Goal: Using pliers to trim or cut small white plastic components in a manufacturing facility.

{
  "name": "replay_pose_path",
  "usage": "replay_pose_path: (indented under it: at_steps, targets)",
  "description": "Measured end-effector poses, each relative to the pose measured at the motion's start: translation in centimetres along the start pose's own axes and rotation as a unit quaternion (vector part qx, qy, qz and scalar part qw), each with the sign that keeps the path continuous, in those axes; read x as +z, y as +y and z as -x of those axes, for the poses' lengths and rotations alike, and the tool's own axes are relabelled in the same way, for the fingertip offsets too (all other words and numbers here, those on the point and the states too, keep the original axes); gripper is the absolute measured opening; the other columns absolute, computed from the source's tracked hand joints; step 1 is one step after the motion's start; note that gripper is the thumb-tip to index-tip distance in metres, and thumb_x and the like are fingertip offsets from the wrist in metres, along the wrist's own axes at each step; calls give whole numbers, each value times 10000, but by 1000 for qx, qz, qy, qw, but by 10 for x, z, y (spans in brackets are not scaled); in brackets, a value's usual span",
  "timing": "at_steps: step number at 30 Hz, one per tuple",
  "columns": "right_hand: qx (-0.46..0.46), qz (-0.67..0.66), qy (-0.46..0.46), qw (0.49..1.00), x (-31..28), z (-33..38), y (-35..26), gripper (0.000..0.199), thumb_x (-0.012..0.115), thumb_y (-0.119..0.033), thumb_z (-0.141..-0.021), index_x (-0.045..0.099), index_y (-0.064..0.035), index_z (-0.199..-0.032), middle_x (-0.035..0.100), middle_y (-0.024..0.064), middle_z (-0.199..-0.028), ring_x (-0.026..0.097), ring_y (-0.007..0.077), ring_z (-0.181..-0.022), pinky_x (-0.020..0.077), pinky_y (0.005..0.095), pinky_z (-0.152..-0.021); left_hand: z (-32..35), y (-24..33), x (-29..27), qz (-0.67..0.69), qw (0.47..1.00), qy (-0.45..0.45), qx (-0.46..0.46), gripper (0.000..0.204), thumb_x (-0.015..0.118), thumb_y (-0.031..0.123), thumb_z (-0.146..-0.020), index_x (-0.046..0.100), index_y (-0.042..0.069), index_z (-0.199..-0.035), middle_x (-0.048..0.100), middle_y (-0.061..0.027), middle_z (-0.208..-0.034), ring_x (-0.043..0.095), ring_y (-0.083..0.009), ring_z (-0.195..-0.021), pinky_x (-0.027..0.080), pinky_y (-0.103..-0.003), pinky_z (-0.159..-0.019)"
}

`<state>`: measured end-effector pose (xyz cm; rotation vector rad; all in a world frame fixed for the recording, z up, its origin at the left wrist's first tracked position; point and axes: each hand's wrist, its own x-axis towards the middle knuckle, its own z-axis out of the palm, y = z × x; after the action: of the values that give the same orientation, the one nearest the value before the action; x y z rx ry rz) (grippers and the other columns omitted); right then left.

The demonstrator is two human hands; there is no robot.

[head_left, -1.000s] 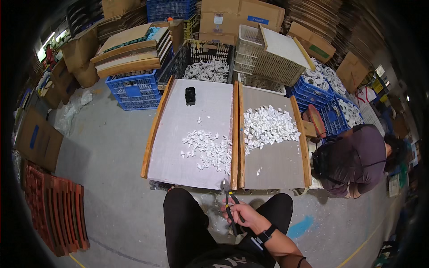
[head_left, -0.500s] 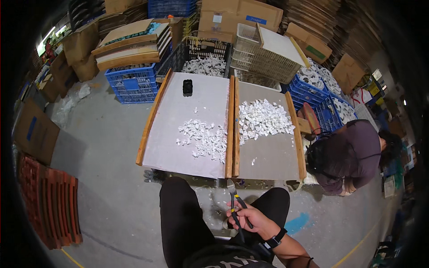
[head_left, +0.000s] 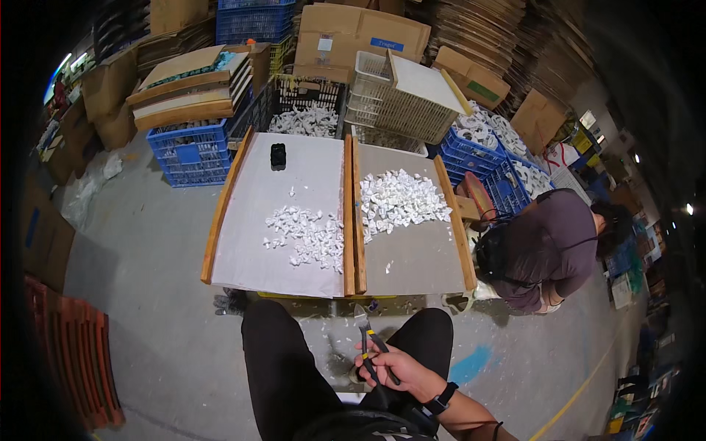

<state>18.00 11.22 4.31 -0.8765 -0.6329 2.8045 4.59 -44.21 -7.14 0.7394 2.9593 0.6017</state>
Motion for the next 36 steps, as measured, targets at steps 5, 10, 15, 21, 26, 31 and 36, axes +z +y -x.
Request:
replay_pose_path:
  at_steps: [5,10,15,21,26,31,36]
  targets:
    - [2,-2,1,1000,4,1,10,513,372,39,-823,343,-39,-1329,542,128,-1039,555,211,-788,484,324,-626,-3,-12,-23,-5,1000,10,-5,220,524,237,-872,576,28,-921,539,-85,-726,510,-223,-615,414,-329,-545]
    - [12,9,-11,1000,5,7,10,515,384,42,-813,346,-36,-1320,540,125,-1030,563,213,-772,483,327,-619,-4,-15,-37,-9,999,29,-19,224,528,233,-871,577,23,-927,545,-93,-740,516,-229,-632,418,-331,-561]
    - [-6,6,3,1000,8,15,14,516,394,42,-807,344,-28,-1316,539,135,-1027,569,219,-772,484,336,-620,-4,-29,-65,-28,998,42,-32,227,531,230,-870,579,18,-932,550,-101,-755,521,-234,-648,422,-333,-577]
    - [-10,3,-8,1000,12,17,17,524,386,67,-789,345,-14,-1305,548,148,-1016,574,229,-775,477,339,-628,31,-30,-95,-49,994,56,-83,231,534,226,-869,581,12,-939,556,-110,-772,528,-242,-668,428,-336,-595]
    - [-12,21,21,999,13,13,19,532,386,71,-787,339,-10,-1312,567,151,-1006,580,238,-777,479,340,-628,35,-31,-98,-54,989,83,-114,234,537,223,-868,583,7,-945,561,-118,-786,533,-247,-685,432,-338,-611]
    - [-31,22,16,999,21,13,20,535,365,73,-780,337,1,-1309,542,175,-1033,572,260,-764,478,345,-628,53,-39,-120,-68,983,91,-143,238,540,220,-867,585,2,-951,566,-126,-800,539,-253,-702,436,-340,-627]
    - [-27,23,20,999,18,16,23,551,364,82,-761,340,1,-1306,544,172,-1028,570,268,-768,477,347,-631,74,-24,-114,-63,975,105,-185,242,544,217,-866,587,-3,-957,571,-134,-814,544,-259,-718,440,-342,-642]
